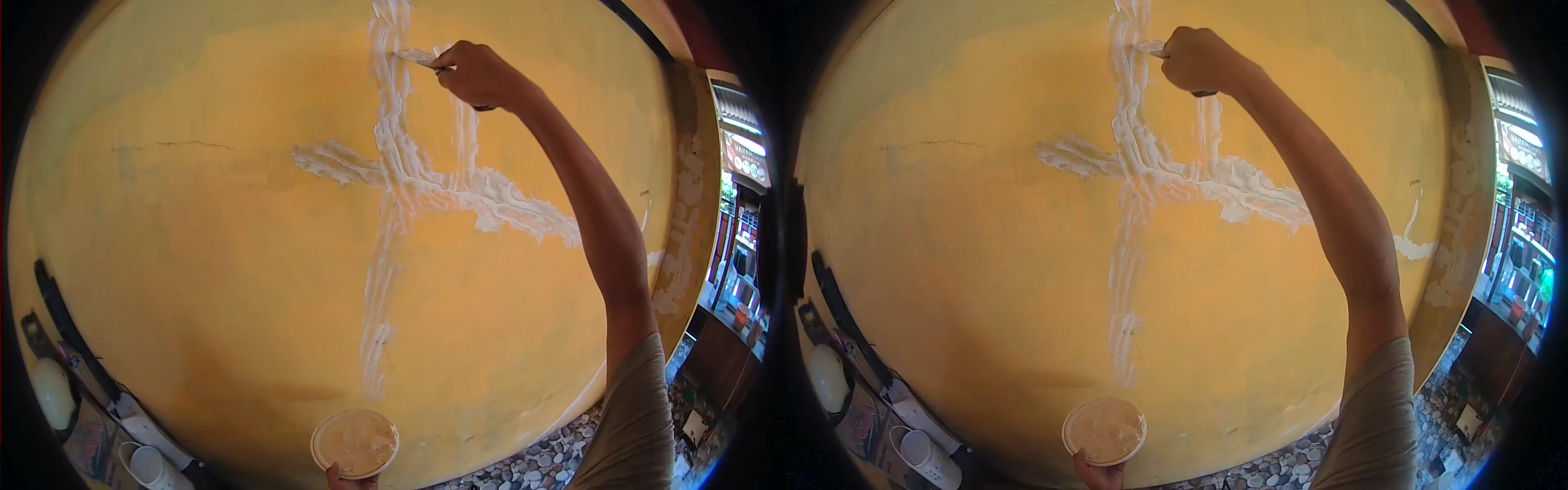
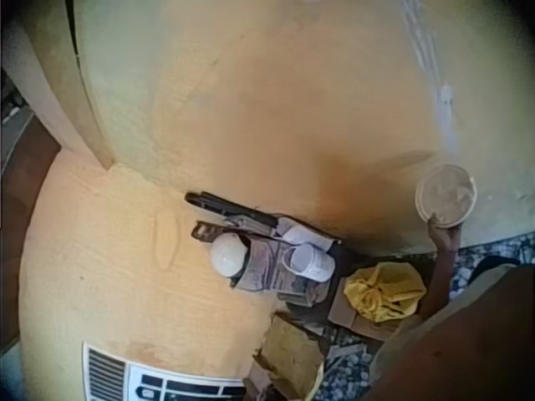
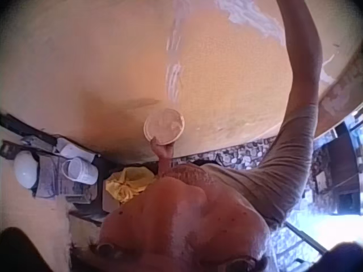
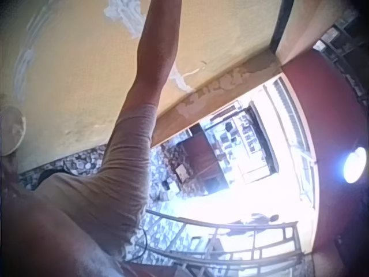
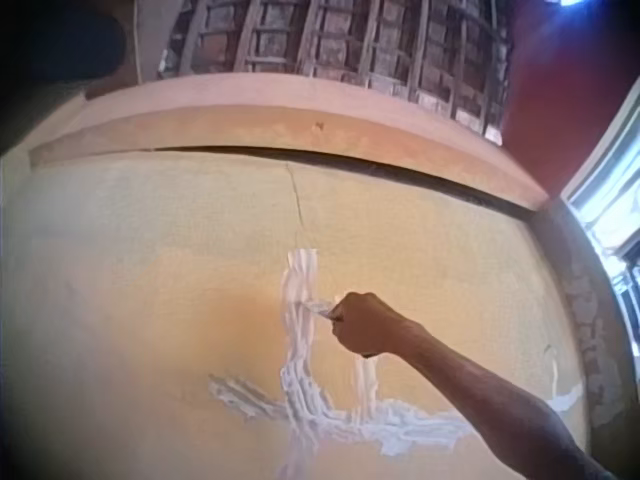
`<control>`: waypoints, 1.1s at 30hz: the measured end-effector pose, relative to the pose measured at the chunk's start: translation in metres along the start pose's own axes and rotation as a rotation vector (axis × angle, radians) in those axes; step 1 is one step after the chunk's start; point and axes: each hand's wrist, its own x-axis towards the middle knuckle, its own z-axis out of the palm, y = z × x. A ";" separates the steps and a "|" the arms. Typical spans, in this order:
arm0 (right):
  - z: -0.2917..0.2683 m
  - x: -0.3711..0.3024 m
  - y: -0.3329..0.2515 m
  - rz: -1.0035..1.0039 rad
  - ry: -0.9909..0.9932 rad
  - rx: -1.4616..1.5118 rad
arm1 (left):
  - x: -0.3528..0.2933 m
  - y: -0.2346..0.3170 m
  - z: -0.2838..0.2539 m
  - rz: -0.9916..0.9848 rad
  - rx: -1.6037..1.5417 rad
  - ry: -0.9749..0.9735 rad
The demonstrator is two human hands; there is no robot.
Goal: The person applies putty onto a wall using a putty knife, then walks over to a table to scoop and mix more putty on a round lid using the putty knife.
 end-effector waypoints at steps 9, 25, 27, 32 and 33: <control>0.012 0.081 0.028 -0.118 0.233 -0.356 | -0.001 -0.005 -0.001 0.002 0.067 0.006; 0.001 0.048 -0.011 -0.178 0.004 -0.472 | 0.008 -0.010 -0.013 -0.007 0.088 -0.202; 0.033 0.035 -0.019 -0.240 0.156 -0.473 | 0.007 -0.009 -0.013 0.007 0.043 -0.192; 0.003 0.031 0.001 -0.412 0.042 -0.458 | 0.000 -0.007 0.002 -0.011 0.052 0.037; -0.011 0.043 0.011 -0.599 0.115 -0.697 | 0.000 -0.006 0.002 -0.031 0.045 0.037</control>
